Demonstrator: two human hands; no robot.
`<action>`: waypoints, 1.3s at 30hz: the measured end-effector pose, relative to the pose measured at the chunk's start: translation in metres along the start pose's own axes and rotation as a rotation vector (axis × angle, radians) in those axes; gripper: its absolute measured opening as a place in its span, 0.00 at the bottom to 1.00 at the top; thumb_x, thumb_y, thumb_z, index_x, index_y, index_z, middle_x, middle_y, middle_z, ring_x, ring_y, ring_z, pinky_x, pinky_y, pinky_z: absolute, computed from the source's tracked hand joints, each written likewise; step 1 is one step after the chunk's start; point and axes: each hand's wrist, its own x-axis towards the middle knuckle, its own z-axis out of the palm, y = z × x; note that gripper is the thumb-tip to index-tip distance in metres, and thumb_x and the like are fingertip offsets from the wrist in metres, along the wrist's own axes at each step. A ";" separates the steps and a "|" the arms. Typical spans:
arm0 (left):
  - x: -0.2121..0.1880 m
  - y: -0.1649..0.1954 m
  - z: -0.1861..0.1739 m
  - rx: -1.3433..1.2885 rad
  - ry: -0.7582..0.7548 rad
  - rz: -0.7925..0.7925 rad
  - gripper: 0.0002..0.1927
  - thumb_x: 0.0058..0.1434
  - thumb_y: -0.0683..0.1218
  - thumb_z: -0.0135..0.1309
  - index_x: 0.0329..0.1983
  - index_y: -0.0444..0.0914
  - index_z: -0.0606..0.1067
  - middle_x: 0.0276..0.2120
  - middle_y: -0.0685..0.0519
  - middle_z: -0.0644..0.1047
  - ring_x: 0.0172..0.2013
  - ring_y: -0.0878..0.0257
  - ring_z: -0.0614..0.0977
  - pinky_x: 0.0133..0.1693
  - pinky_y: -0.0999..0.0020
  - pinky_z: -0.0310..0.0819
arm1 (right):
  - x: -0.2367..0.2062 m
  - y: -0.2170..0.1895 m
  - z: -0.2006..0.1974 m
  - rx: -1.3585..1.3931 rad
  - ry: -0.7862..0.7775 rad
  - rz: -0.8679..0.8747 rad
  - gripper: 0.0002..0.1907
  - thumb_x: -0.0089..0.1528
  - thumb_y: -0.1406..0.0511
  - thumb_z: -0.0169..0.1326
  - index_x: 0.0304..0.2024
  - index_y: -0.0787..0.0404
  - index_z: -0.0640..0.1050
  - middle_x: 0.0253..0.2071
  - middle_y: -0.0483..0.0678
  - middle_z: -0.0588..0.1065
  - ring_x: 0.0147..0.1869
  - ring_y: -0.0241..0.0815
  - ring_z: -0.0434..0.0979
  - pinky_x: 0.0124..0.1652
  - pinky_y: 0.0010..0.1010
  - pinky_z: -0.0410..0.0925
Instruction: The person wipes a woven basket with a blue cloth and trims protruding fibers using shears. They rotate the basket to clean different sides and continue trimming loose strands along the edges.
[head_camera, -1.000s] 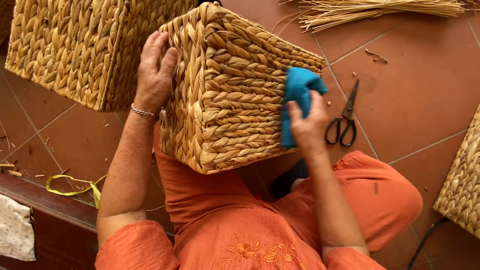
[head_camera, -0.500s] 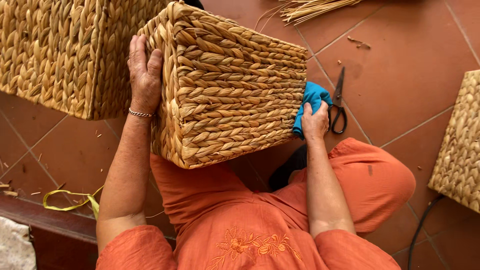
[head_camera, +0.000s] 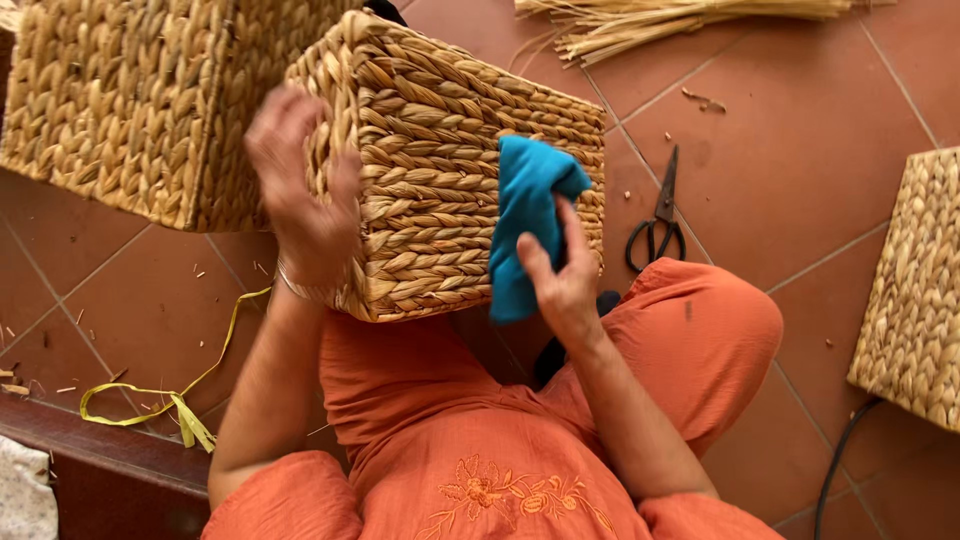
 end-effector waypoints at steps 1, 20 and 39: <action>-0.012 0.029 -0.012 -0.042 -0.089 0.013 0.24 0.74 0.50 0.59 0.69 0.38 0.70 0.66 0.46 0.70 0.69 0.50 0.71 0.72 0.58 0.65 | -0.008 -0.010 0.002 0.059 -0.063 -0.022 0.34 0.70 0.61 0.55 0.73 0.71 0.60 0.68 0.59 0.69 0.68 0.47 0.71 0.65 0.33 0.65; 0.046 -0.059 -0.114 -0.147 0.098 -0.156 0.37 0.75 0.37 0.69 0.79 0.40 0.59 0.76 0.50 0.63 0.74 0.58 0.63 0.77 0.65 0.51 | 0.101 0.075 -0.139 -0.014 0.269 0.070 0.10 0.75 0.70 0.50 0.58 0.67 0.73 0.47 0.50 0.80 0.44 0.37 0.80 0.44 0.29 0.75; 0.139 -0.003 -0.008 0.297 -0.583 0.628 0.08 0.68 0.38 0.62 0.50 0.36 0.80 0.47 0.48 0.78 0.48 0.54 0.78 0.51 0.61 0.78 | 0.053 0.203 -0.163 -1.034 0.084 0.537 0.43 0.51 0.63 0.66 0.67 0.68 0.66 0.44 0.66 0.76 0.46 0.63 0.76 0.48 0.50 0.69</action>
